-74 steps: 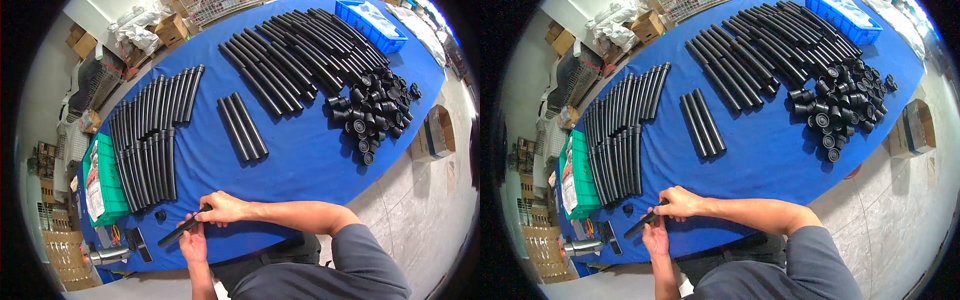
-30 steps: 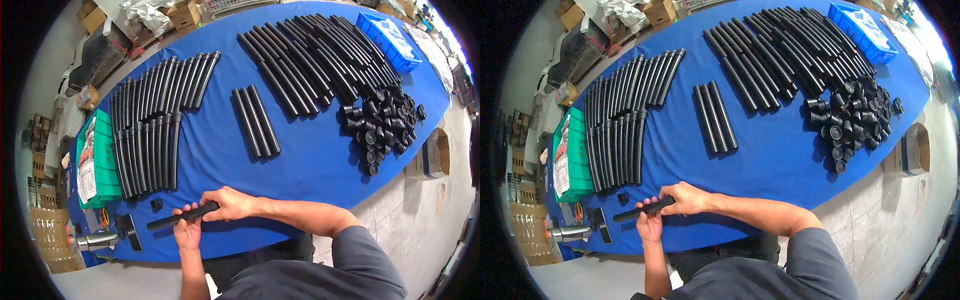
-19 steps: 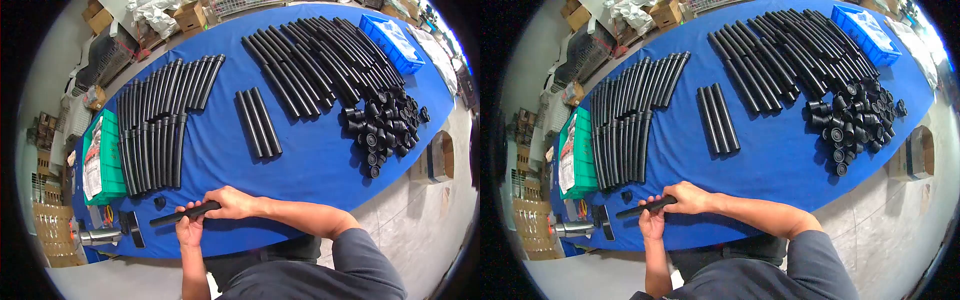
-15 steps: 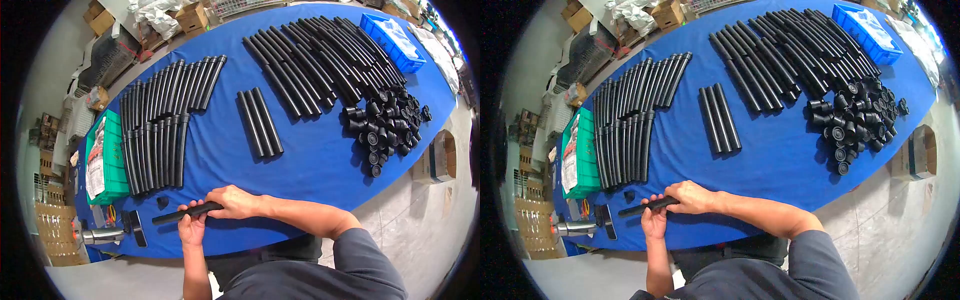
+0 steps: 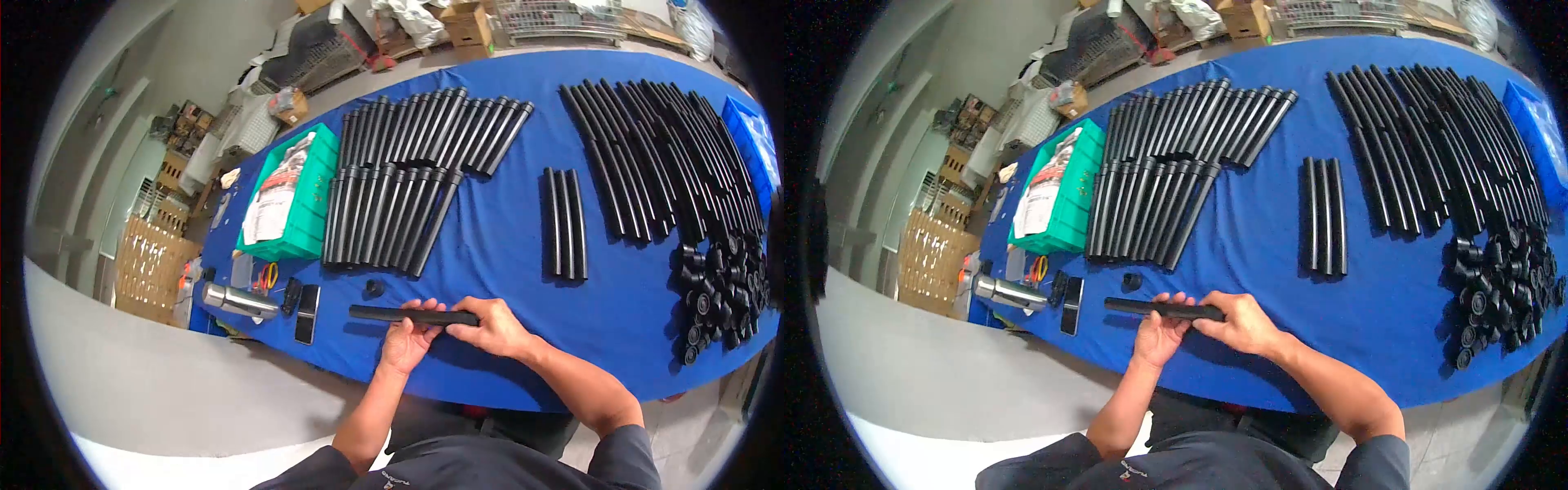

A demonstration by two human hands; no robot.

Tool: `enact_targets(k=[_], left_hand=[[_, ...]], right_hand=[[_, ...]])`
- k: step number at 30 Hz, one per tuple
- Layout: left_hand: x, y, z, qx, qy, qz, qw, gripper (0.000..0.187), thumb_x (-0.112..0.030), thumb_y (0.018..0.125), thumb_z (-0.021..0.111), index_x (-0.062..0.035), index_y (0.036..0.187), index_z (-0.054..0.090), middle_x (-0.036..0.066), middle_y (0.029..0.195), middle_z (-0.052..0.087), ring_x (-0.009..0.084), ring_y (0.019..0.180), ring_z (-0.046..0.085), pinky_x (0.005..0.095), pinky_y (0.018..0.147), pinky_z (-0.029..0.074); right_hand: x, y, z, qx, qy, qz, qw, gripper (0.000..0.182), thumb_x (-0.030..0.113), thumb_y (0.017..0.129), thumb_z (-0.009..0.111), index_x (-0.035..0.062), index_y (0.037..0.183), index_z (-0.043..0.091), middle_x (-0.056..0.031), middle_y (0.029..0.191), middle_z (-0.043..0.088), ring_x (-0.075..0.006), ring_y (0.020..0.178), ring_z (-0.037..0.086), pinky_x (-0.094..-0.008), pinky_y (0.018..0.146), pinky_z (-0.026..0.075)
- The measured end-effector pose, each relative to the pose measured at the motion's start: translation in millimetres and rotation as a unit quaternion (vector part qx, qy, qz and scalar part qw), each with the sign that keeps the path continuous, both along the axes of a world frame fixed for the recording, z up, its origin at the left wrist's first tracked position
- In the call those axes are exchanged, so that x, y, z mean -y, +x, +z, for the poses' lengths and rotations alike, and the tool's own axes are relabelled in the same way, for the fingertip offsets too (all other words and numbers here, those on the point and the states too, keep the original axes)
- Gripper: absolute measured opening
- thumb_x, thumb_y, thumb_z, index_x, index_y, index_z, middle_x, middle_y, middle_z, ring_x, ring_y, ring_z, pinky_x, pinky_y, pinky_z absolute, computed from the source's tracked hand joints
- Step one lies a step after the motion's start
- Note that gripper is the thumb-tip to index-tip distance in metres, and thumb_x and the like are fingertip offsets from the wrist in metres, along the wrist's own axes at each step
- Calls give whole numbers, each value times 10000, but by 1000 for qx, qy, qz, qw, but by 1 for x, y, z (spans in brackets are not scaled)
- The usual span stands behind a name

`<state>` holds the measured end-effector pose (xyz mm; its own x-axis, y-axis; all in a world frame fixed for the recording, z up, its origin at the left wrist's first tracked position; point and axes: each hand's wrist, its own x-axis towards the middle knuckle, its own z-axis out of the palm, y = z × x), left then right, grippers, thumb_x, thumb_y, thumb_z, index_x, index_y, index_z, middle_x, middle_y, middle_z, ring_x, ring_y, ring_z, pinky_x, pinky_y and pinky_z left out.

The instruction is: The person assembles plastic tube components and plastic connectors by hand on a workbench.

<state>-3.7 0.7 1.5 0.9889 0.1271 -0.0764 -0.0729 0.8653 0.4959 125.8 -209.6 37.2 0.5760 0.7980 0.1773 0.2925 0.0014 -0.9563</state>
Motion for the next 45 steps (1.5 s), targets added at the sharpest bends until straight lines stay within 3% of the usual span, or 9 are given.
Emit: enact_targets(k=[3, 7, 11, 14, 16, 18, 25, 32, 45], left_hand=[[9, 2, 13, -1, 46, 26, 999, 421, -102, 967, 686, -85, 1369, 562, 179, 1385, 614, 376, 1355, 534, 507, 1091, 525], [15, -5, 10, -44, 53, 84, 994, 398, -180, 979, 688, -58, 1342, 578, 191, 1308, 656, 327, 1235, 638, 426, 975, 604], [20, -14, 47, -242, 176, -104, 949, 388, -281, 942, 751, -35, 1228, 659, 158, 1068, 752, 286, 899, 752, 332, 685, 612], [45, -26, 76, -84, 758, 23, 646, 359, -213, 889, 811, -17, 1166, 694, 131, 1020, 756, 247, 831, 747, 311, 616, 583], [44, -11, 110, 16, 895, 156, 419, 399, -144, 788, 847, -30, 1145, 709, 98, 932, 719, 279, 885, 701, 360, 770, 572], [43, 5, 129, 61, 935, 166, 307, 387, -162, 783, 840, -45, 1129, 713, 116, 947, 708, 312, 927, 679, 393, 832, 554], [4, 42, 103, 0, 863, 145, 484, 344, -131, 808, 808, 53, 1075, 697, 189, 1010, 697, 351, 952, 687, 401, 829, 551], [-66, 165, 92, -153, 931, 165, 287, 361, -268, 890, 723, 38, 1083, 719, 233, 1075, 669, 424, 984, 681, 507, 866, 552], [-85, 202, 83, -225, 941, 121, 222, 329, -187, 885, 719, 35, 1110, 628, 263, 1092, 663, 431, 1032, 680, 526, 887, 564]], right_hand=[[7, 13, 15, -240, -97, 44, 965, 376, 177, 873, 795, 1, 1180, 666, -47, 803, 676, -96, 674, 656, -256, 593, 547], [3, 5, 11, -265, 59, 21, 962, 304, 95, 870, 766, -17, 1133, 663, -48, 754, 671, -118, 628, 654, -272, 568, 555], [7, 13, 8, -379, 79, -6, 922, 232, 65, 874, 745, -36, 1061, 654, -93, 747, 674, -150, 578, 657, -288, 519, 557], [11, 25, 8, -423, 71, -1, 903, 207, 78, 869, 746, -35, 1017, 655, -94, 718, 661, -157, 527, 640, -278, 463, 534], [12, 28, 6, -417, 67, 16, 906, 214, 80, 862, 747, -36, 1016, 656, -94, 718, 662, -153, 521, 635, -274, 455, 527], [13, 30, 6, -416, 59, 34, 907, 195, 90, 860, 747, -32, 986, 660, -89, 707, 658, -149, 510, 628, -271, 453, 524], [12, 31, 11, -465, 152, -25, 872, 652, 188, 878, 771, -62, 1391, 455, -155, 904, 668, -199, 668, 686, -317, 498, 569], [9, 35, -2, -460, 114, 36, 880, 716, 204, 927, 741, -57, 1470, 355, -159, 965, 627, -211, 709, 688, -330, 572, 599], [7, 35, -6, -433, 102, 47, 894, 552, 213, 931, 732, -67, 1348, 502, -136, 958, 643, -178, 736, 682, -302, 628, 596]])
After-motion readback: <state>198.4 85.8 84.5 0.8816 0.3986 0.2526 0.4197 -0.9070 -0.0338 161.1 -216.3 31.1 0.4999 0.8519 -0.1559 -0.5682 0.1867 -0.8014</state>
